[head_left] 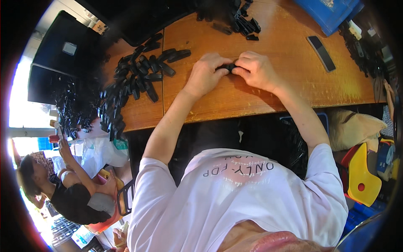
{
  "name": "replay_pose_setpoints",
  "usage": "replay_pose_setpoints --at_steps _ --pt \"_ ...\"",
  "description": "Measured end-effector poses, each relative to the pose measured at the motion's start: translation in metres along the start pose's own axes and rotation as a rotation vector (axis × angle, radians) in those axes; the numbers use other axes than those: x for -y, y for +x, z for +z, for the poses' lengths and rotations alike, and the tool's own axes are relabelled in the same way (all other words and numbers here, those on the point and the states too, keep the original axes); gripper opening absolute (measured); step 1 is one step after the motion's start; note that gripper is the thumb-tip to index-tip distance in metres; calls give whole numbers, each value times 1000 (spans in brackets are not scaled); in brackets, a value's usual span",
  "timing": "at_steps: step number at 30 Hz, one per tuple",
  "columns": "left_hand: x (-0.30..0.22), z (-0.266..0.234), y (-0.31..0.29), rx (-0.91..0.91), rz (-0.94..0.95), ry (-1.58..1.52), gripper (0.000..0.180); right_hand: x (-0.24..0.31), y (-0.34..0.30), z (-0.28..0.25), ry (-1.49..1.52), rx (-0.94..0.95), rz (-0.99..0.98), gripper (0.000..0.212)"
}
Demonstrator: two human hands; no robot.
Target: The person repeatedly assembles plastic components together by hand and sets them on the table.
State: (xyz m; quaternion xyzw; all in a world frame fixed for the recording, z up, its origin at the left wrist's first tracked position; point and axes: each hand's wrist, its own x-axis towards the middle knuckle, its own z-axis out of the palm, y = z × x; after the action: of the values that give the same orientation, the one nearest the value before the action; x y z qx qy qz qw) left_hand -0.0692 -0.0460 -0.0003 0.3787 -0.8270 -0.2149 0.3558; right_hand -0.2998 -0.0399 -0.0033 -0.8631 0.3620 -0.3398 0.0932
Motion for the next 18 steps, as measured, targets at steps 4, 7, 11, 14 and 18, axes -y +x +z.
replay_pose_setpoints --at_steps 4,7,11,14,18 --pt "-4 -27 -2 -16 -101 595 29 -47 11 -9 -302 -282 47 23" --pt "4 -44 10 -180 -116 683 31 -71 16 -5 -404 -332 114 21" --pt "33 -25 91 -290 -115 313 31 -70 11 2 -386 -193 198 27" --pt "53 12 132 -178 -194 274 39 -56 10 1 -302 -213 143 32" --pt "48 36 129 -18 -137 441 44 -49 3 -4 52 -393 163 25"
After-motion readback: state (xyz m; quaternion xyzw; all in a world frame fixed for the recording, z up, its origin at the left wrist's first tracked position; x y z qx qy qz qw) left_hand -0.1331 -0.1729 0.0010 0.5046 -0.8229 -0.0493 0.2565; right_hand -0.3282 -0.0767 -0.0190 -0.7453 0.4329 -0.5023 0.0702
